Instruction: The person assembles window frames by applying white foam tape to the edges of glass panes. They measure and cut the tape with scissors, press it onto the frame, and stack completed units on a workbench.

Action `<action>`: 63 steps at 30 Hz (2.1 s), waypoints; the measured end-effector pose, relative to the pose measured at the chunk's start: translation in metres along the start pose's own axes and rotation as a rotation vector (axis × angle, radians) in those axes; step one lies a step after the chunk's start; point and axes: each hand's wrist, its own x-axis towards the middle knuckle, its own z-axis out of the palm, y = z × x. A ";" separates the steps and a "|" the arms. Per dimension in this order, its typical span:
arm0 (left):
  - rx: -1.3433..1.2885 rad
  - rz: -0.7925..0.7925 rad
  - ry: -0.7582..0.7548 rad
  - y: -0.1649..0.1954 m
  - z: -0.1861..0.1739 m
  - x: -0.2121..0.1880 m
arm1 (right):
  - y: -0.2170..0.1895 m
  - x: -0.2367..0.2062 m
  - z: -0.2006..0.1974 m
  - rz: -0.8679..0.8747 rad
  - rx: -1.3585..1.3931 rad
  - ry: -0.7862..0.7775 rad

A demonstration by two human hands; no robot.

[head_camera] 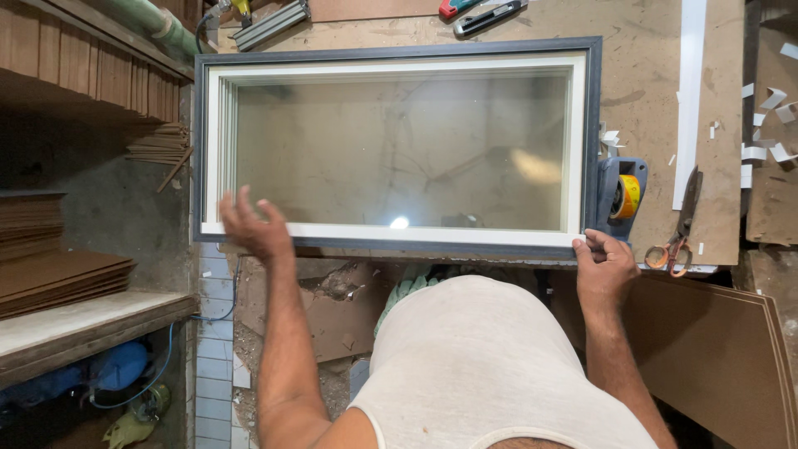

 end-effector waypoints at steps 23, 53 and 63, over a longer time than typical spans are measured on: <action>-0.626 0.785 -1.673 0.350 0.038 -0.201 | -0.039 0.022 -0.096 0.207 0.856 -0.210; -0.569 0.990 -1.467 0.402 -0.056 -0.190 | 0.056 -0.013 -0.201 0.436 1.031 -0.340; -0.663 1.019 -1.510 0.432 -0.084 -0.190 | 0.032 -0.065 -0.190 -0.318 0.438 -0.259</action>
